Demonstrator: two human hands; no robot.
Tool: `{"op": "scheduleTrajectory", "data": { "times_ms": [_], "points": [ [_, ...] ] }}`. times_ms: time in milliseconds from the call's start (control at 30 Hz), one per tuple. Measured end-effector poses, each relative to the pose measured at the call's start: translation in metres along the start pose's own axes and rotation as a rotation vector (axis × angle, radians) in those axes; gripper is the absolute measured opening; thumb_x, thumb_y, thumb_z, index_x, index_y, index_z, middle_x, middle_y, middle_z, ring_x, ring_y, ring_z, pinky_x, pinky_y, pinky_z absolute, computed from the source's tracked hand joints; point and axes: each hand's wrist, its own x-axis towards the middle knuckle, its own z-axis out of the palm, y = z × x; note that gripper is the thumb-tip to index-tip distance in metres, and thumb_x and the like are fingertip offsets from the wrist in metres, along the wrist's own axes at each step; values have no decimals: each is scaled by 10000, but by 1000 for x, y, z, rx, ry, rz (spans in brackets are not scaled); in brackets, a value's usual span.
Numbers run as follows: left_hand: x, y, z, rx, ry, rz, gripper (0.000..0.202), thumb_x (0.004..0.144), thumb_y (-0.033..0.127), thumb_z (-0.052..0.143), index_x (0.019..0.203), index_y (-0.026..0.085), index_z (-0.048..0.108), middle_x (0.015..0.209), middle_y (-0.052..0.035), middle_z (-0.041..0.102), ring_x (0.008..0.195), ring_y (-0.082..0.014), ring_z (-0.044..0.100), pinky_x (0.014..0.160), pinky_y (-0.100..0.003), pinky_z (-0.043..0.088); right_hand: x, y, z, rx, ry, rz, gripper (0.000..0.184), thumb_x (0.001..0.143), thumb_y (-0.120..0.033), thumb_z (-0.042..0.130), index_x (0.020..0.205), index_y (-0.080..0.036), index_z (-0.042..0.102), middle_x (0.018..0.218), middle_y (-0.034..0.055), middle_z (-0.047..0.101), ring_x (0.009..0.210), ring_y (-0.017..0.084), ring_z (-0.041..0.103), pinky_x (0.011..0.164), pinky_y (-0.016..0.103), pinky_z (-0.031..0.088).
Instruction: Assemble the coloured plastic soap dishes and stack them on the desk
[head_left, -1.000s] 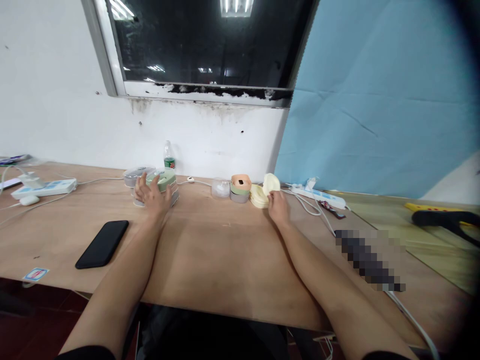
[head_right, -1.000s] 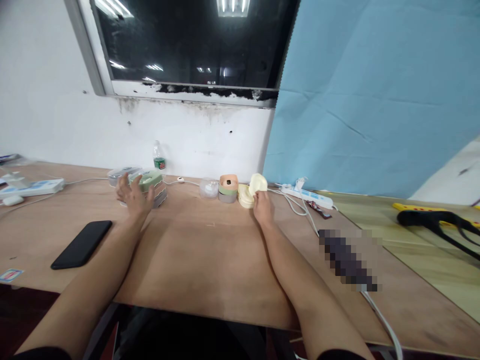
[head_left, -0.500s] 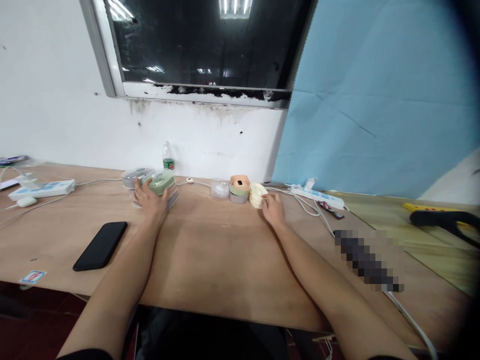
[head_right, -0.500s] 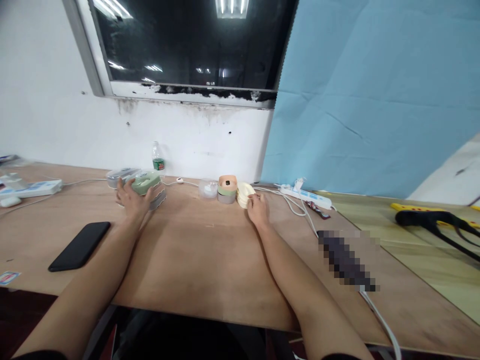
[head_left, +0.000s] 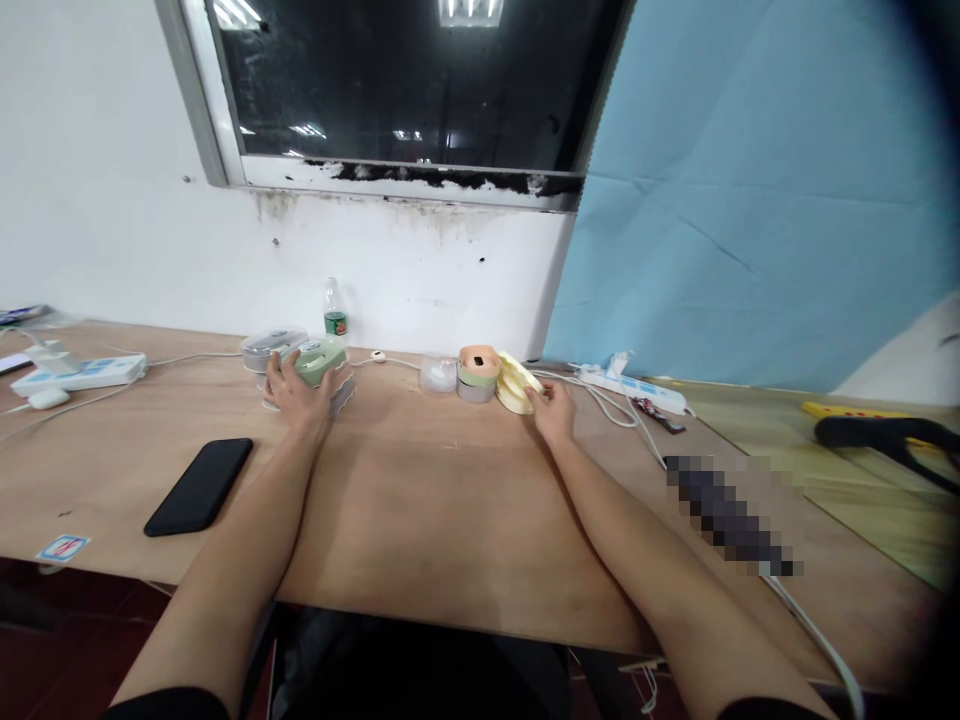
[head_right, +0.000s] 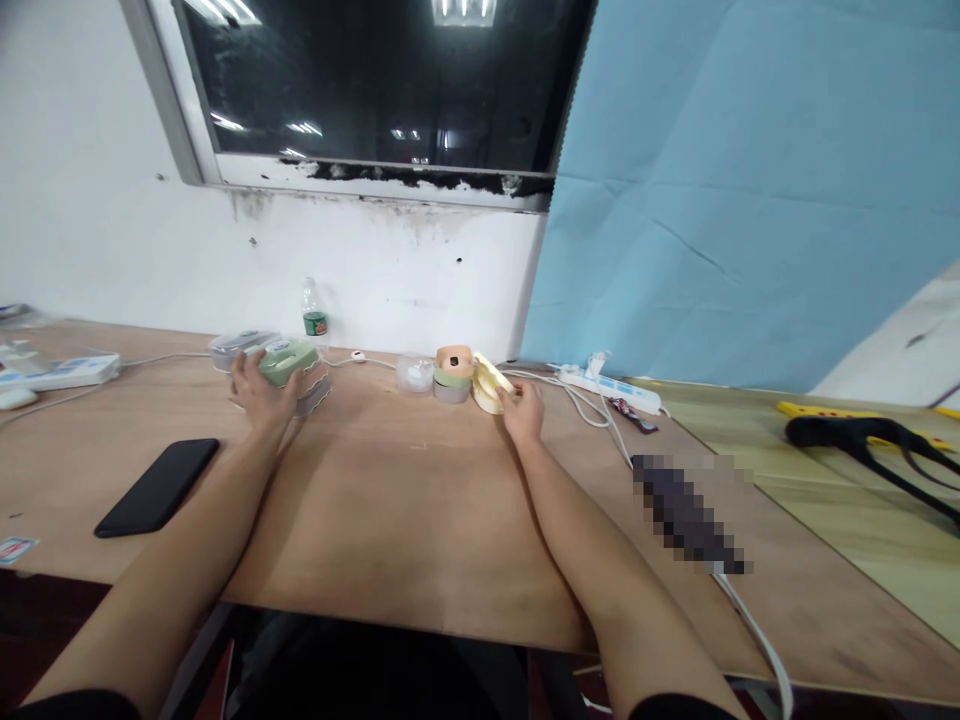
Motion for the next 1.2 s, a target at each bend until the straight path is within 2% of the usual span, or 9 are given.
{"op": "scheduleTrajectory", "data": {
  "times_ms": [167, 367, 467, 567, 633, 733, 833, 967, 1200],
  "points": [
    [-1, -1, 1, -17, 29, 3, 621, 740, 428, 639, 1277, 209, 416, 1442, -151, 307, 1331, -300, 296, 1079, -475, 180, 2, 3, 0, 36, 15, 71, 412, 777, -535, 516, 842, -149, 644, 779, 65, 629, 725, 194, 537, 697, 310, 412],
    [0, -1, 1, -21, 8, 6, 631, 737, 453, 638, 1277, 215, 415, 1438, -147, 310, 1316, -318, 314, 1066, -496, 201, 4, -5, -9, -79, 155, 137, 495, 854, -549, 365, 726, -149, 627, 725, 102, 610, 750, 220, 518, 720, 334, 392],
    [0, -1, 2, -20, 11, -4, 633, 735, 454, 639, 1276, 216, 414, 1440, -146, 303, 1309, -321, 320, 1057, -504, 218, 6, -2, -9, -17, 182, 261, 455, 849, -501, 365, 778, -138, 631, 761, 107, 628, 732, 217, 538, 707, 333, 405],
    [0, -2, 3, -27, 7, -5, 635, 735, 443, 642, 1280, 216, 408, 1441, -145, 297, 1315, -325, 309, 1051, -514, 228, 6, 4, -4, 108, 222, 387, 365, 772, -441, 500, 931, -138, 625, 802, 74, 647, 718, 191, 561, 680, 304, 432],
    [0, -2, 3, -35, 5, -4, 643, 732, 436, 648, 1284, 217, 402, 1441, -145, 296, 1317, -326, 306, 1052, -515, 229, 5, 4, -1, 231, 201, 467, 410, 733, -427, 556, 1030, -147, 592, 747, 34, 644, 619, 154, 551, 589, 266, 441],
    [0, -3, 4, -40, 6, -3, 655, 735, 434, 649, 1294, 212, 390, 1444, -149, 285, 1320, -329, 300, 1050, -514, 235, 2, -1, 0, 465, 26, 532, 448, 753, -477, 544, 1058, -150, 566, 601, -9, 608, 397, 99, 439, 390, 218, 356],
    [0, -3, 4, -46, -2, -1, 666, 746, 435, 640, 1309, 203, 369, 1446, -157, 269, 1325, -334, 287, 1048, -518, 236, -1, -7, -1, 579, -90, 511, 436, 763, -525, 538, 972, -147, 593, 544, -15, 589, 313, 70, 353, 315, 200, 265],
    [0, -3, 4, -51, -9, 4, 683, 753, 429, 635, 1325, 193, 348, 1453, -171, 248, 1330, -341, 275, 1049, -528, 229, -3, -8, 0, 496, -145, 469, 471, 717, -529, 602, 956, -123, 623, 537, -9, 595, 327, 66, 355, 333, 198, 274],
    [0, -5, 4, -81, 21, -17, 675, 738, 425, 656, 1313, 210, 375, 1443, -172, 284, 1317, -347, 300, 1027, -559, 254, -2, -3, 0, 271, -40, 350, 610, 734, -535, 560, 1160, -99, 556, 552, -11, 586, 484, 143, 504, 514, 251, 405]
  ]
}}
